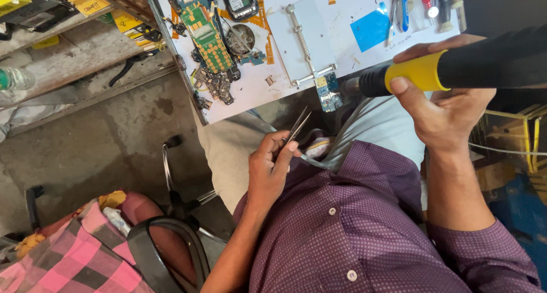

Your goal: The person sits at a workbench holding a phone motherboard against a fixture. They use a hot air gun to heat the board, then use tweezers to work on components on the board, continuing to manipulate the board and tweezers throughout the episode.

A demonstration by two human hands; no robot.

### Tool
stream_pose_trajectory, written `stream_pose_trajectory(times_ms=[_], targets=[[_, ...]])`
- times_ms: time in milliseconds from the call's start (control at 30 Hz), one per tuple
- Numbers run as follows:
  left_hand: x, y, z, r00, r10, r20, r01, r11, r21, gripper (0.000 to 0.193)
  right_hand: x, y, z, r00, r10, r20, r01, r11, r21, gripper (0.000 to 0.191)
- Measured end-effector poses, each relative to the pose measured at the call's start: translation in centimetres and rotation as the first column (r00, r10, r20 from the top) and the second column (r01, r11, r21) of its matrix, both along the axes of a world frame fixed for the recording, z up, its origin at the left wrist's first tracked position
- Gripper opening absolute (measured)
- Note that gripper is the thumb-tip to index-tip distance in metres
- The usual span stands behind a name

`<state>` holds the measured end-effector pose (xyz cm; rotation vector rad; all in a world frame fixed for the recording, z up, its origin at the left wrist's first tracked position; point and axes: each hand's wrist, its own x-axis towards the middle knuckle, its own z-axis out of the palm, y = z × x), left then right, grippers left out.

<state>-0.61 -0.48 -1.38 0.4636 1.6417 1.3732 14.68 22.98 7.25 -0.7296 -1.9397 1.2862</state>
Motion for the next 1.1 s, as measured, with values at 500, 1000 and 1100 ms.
stream_pose_trajectory(times_ms=[500, 1000, 1100], targets=[[0.0, 0.1, 0.0, 1.000, -0.008, -0.011, 0.008, 1.000, -0.015, 0.028, 0.9, 0.7, -0.1, 0.998, 0.026, 0.049, -0.031, 0.994, 0.100, 0.041], [0.0, 0.0, -0.1, 1.000, -0.002, 0.012, 0.002, 1.000, -0.018, 0.027, 1.4, 0.5, 0.0, 0.998, 0.013, 0.054, -0.017, 0.997, 0.071, 0.040], [0.0, 0.1, -0.1, 1.000, -0.003, 0.007, 0.004, 1.000, -0.019, 0.027, 1.4, 0.5, 0.0, 0.998, 0.020, 0.056, -0.023, 0.997, 0.071, 0.040]])
